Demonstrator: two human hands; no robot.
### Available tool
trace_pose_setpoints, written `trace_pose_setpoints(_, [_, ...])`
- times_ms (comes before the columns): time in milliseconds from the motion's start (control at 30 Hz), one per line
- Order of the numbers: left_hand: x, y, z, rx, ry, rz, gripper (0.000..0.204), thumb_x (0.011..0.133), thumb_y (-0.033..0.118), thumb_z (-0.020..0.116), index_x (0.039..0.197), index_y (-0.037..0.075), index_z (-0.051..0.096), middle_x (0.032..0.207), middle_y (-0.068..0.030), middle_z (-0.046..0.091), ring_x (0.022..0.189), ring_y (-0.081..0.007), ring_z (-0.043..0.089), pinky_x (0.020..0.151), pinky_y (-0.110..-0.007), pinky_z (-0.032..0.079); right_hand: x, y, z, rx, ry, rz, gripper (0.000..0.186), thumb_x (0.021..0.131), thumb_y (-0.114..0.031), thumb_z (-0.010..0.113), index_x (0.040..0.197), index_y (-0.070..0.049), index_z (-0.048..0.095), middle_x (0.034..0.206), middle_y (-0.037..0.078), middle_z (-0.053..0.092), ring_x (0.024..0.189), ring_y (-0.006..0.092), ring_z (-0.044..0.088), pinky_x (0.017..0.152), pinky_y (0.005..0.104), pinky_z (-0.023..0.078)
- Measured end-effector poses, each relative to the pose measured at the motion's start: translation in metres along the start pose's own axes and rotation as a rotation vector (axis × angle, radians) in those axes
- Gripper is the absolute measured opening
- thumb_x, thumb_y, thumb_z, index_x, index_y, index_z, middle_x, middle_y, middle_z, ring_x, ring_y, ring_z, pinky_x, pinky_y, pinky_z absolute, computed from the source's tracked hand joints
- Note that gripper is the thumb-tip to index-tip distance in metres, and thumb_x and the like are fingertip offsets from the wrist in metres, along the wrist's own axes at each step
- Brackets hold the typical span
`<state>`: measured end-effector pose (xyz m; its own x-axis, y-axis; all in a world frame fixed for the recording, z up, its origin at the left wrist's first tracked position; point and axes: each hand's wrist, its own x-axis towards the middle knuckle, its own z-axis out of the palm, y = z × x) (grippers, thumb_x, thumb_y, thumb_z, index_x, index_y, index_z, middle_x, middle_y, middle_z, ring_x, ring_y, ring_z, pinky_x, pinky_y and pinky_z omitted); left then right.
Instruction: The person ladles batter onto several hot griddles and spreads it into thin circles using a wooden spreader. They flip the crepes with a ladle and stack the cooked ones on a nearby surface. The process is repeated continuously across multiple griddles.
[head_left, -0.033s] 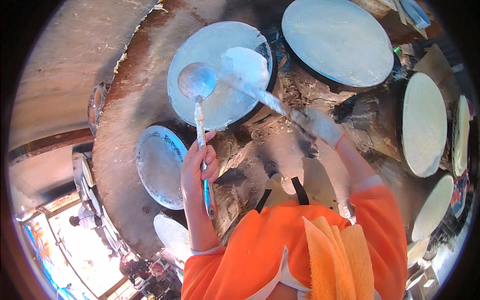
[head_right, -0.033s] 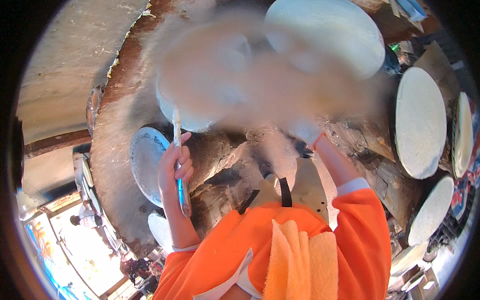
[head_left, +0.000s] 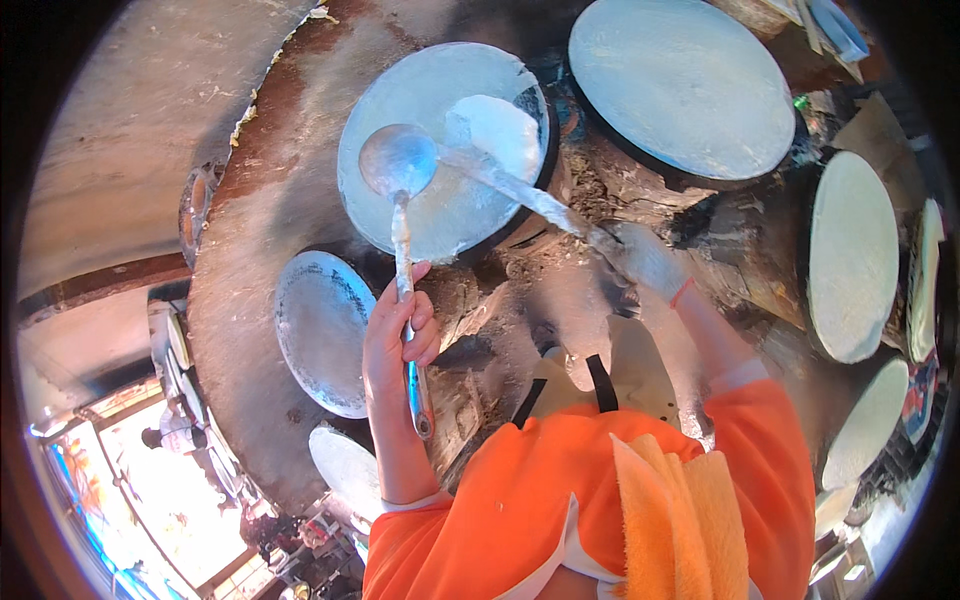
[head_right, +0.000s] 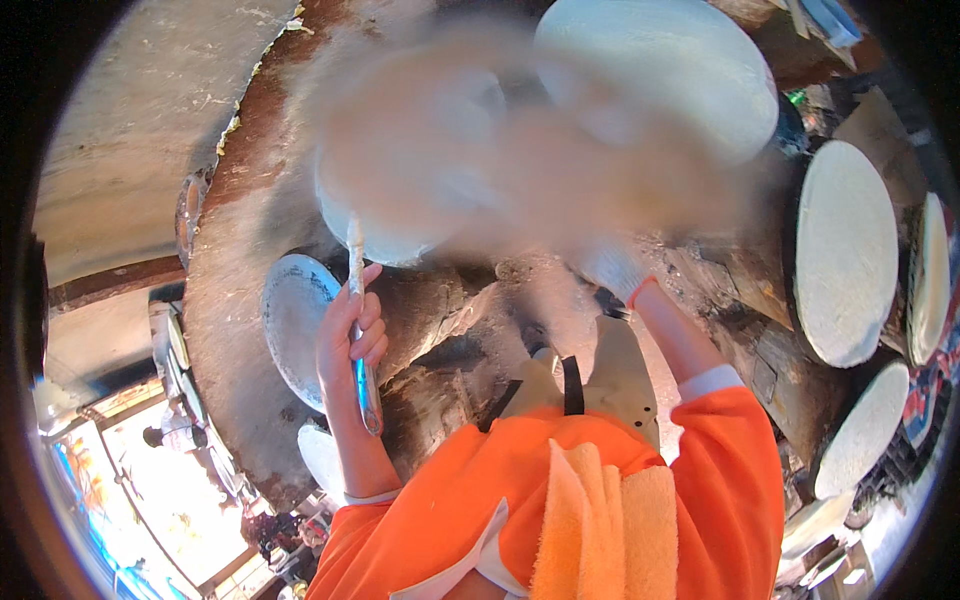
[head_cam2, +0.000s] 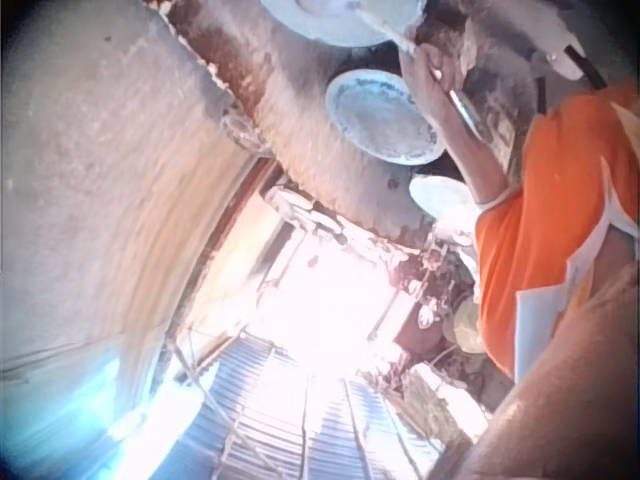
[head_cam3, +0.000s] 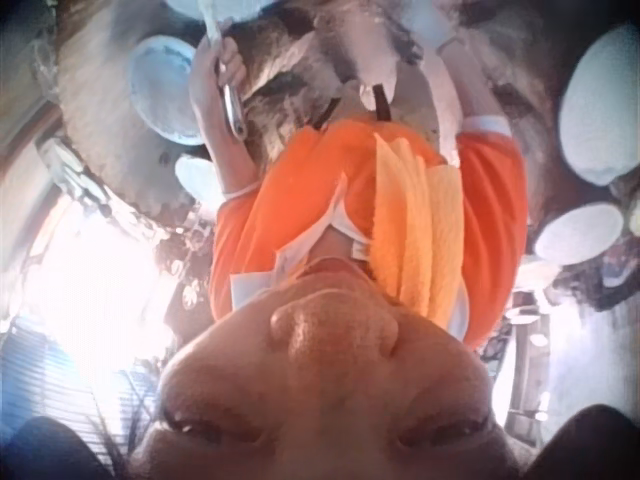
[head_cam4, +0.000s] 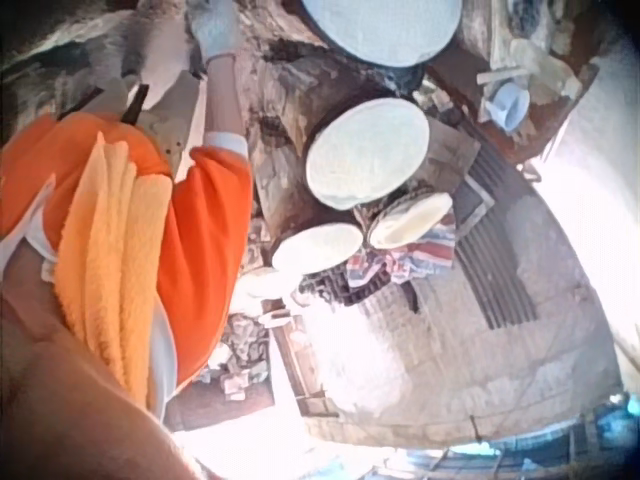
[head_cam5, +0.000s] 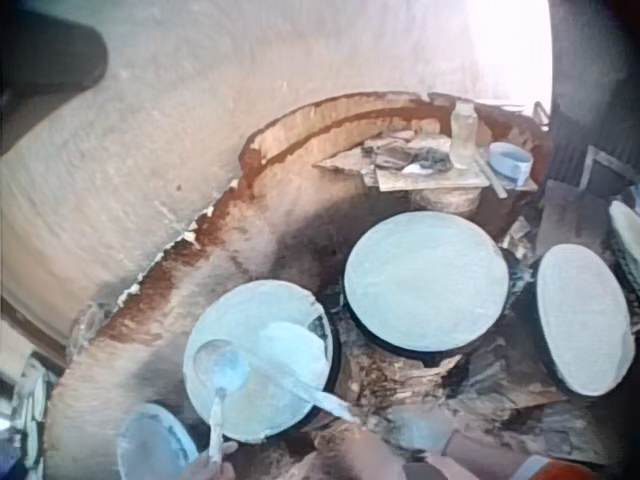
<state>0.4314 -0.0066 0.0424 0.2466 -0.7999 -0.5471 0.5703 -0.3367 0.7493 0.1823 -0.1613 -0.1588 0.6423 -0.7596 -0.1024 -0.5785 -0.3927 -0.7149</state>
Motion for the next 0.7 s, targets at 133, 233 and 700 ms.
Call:
trace_pose_setpoints(133, [0.043,0.017,0.008,0.180,0.046,0.017,0.031,0.090,0.009,0.037,0.121,0.002,0.036,0.068,-0.0010,0.040,0.039,-0.0042,0.029,0.036,-0.020,0.027,0.065,-0.024,-0.043,-0.511,0.082,0.051,0.027,0.091,-0.025,0.042,0.091,-0.004,0.057,0.074,0.012,0.062,0.065,0.0236,0.061,0.060,0.0347,0.049])
trace_pose_setpoints(233, [0.082,0.030,0.020,0.255,0.014,0.079,0.027,0.089,0.009,0.039,0.116,0.004,0.037,0.069,-0.0022,0.042,0.040,-0.0048,0.030,0.038,-0.021,0.029,0.106,-0.101,-0.093,-0.262,-0.156,0.368,0.036,0.089,-0.021,0.043,0.119,-0.001,0.045,0.096,0.020,0.059,0.085,0.0299,0.060,0.076,0.0330,0.050])
trace_pose_setpoints(700, [0.116,0.009,-0.007,0.543,0.008,0.155,0.011,0.084,0.009,0.043,0.092,0.003,0.038,0.062,-0.0074,0.042,0.040,-0.0129,0.039,0.034,-0.029,0.034,0.037,-0.035,0.106,-0.331,0.585,-0.195,0.021,0.089,-0.011,0.040,0.102,0.001,0.052,0.087,0.009,0.057,0.076,0.0162,0.056,0.061,0.0266,0.046])
